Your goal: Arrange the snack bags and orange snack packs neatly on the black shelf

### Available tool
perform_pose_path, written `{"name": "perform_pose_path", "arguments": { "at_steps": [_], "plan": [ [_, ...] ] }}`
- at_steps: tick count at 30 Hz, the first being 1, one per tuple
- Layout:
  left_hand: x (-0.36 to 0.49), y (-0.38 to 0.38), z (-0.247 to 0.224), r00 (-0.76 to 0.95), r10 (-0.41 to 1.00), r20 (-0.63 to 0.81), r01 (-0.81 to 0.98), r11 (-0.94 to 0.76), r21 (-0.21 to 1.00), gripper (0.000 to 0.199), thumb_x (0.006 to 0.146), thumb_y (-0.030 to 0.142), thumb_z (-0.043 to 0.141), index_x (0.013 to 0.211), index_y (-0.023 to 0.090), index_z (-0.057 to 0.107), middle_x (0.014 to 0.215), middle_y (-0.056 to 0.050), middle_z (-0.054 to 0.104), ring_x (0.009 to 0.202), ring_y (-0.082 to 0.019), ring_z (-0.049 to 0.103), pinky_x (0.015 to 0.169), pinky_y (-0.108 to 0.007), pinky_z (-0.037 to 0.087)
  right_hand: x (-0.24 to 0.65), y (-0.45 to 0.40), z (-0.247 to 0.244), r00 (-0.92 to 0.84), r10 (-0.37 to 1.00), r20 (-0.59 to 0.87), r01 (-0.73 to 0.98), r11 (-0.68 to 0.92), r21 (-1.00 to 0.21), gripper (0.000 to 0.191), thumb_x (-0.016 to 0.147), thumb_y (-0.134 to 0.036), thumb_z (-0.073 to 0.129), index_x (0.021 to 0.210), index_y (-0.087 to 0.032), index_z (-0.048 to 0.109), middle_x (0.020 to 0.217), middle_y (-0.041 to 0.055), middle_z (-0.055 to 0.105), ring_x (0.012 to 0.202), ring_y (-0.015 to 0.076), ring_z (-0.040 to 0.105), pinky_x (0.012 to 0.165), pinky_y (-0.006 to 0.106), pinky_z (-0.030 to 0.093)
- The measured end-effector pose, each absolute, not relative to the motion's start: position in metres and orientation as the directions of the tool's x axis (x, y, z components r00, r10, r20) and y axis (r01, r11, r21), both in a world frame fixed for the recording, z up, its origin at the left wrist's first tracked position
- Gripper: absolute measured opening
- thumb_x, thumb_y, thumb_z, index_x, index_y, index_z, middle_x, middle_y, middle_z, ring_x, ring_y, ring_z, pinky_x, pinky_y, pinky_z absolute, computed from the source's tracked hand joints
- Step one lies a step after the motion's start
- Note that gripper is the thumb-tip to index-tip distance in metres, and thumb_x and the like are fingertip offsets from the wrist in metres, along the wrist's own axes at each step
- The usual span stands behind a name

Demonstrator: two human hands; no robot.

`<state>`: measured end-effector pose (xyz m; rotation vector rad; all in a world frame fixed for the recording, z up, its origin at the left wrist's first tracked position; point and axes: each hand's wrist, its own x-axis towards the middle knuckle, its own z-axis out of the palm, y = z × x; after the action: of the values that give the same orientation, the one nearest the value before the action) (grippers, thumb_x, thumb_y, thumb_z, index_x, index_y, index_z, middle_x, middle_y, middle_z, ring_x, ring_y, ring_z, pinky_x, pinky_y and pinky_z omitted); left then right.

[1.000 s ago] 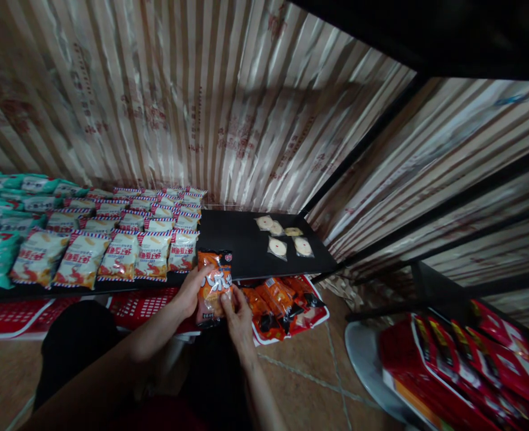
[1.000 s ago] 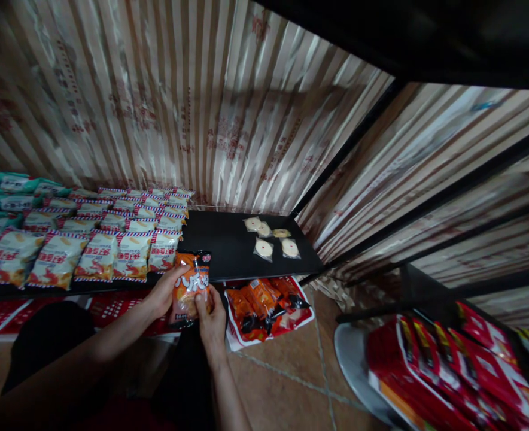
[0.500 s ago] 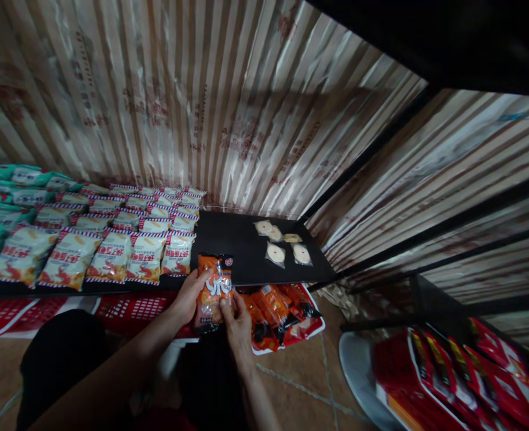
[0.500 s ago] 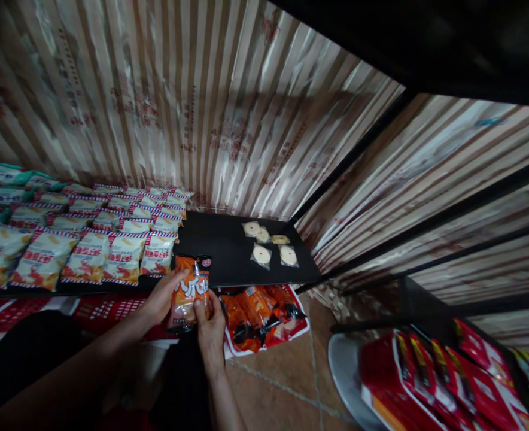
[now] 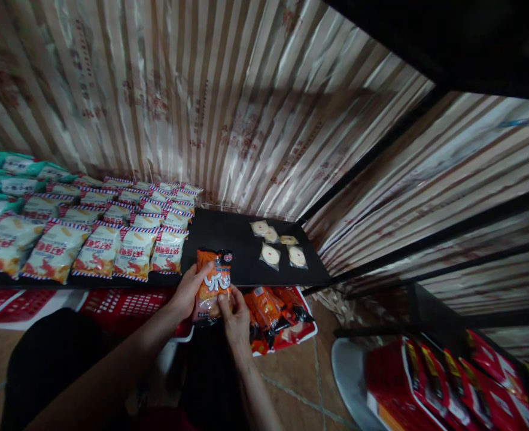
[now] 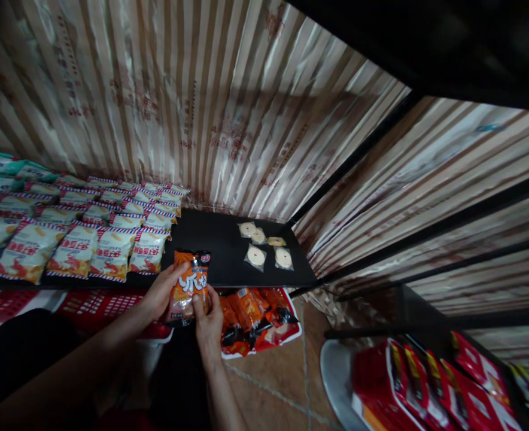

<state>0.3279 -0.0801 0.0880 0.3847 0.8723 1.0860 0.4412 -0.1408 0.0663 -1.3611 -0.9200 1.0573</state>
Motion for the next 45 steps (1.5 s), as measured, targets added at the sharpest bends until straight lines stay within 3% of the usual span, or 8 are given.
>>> {"name": "perform_pose_path", "arguments": {
  "at_steps": [13,18,25,36,45],
  "plan": [
    [0.320,-0.053,0.101,-0.020,0.868,-0.496,-0.583,0.393,0.711,0.035,0.060,0.036,0.078,0.081,0.017,0.056,0.064,0.000,0.065,0.050,-0.016,0.062,0.051,-0.028,0.051,0.430,-0.125,0.059,0.207,0.974,-0.089,-0.085,-0.072,-0.994,0.049,0.070,-0.043,0.069,0.110,-0.016,0.059,0.105,0.0097,0.069,0.095,0.0235,0.066,0.085,0.038,0.053],
    [0.315,-0.042,0.091,-0.020,0.875,-0.483,-0.548,0.395,0.738,0.038,0.061,0.039,0.077,0.084,0.018,0.055,0.064,-0.001,0.065,0.053,-0.018,0.063,0.052,-0.030,0.051,0.429,-0.115,0.061,0.119,0.986,-0.113,-0.124,-0.098,-0.987,0.044,0.070,-0.041,0.069,0.105,-0.017,0.063,0.103,0.0080,0.070,0.092,0.0239,0.066,0.084,0.039,0.053],
    [0.319,-0.041,0.092,0.064,0.886,-0.460,-0.498,0.428,0.754,0.041,0.063,0.044,0.075,0.087,0.016,0.056,0.072,-0.005,0.067,0.060,-0.019,0.066,0.056,-0.030,0.052,0.433,-0.101,0.056,0.213,0.961,-0.174,-0.186,-0.135,-0.973,0.042,0.066,-0.042,0.072,0.098,-0.017,0.061,0.093,0.0068,0.072,0.081,0.0222,0.068,0.075,0.035,0.054],
    [0.339,-0.045,0.063,-0.047,0.895,-0.443,-0.378,0.394,0.838,0.049,0.063,0.011,0.074,0.106,0.016,0.051,0.090,-0.007,0.067,0.078,-0.018,0.066,0.068,-0.026,0.051,0.454,-0.064,0.041,0.280,0.941,-0.188,-0.198,-0.135,-0.971,0.048,0.064,-0.042,0.071,0.102,-0.015,0.058,0.094,0.0075,0.071,0.083,0.0210,0.066,0.079,0.034,0.051],
    [0.346,-0.019,0.040,-0.163,0.936,-0.311,-0.228,0.271,0.935,0.033,0.066,0.008,0.066,0.098,0.015,0.059,0.080,-0.002,0.067,0.072,-0.015,0.064,0.068,-0.025,0.051,0.461,-0.042,0.040,0.216,0.958,-0.186,-0.118,-0.164,-0.979,0.048,0.066,-0.043,0.070,0.104,-0.016,0.060,0.098,0.0075,0.070,0.083,0.0210,0.067,0.081,0.034,0.051]
  ]
}}
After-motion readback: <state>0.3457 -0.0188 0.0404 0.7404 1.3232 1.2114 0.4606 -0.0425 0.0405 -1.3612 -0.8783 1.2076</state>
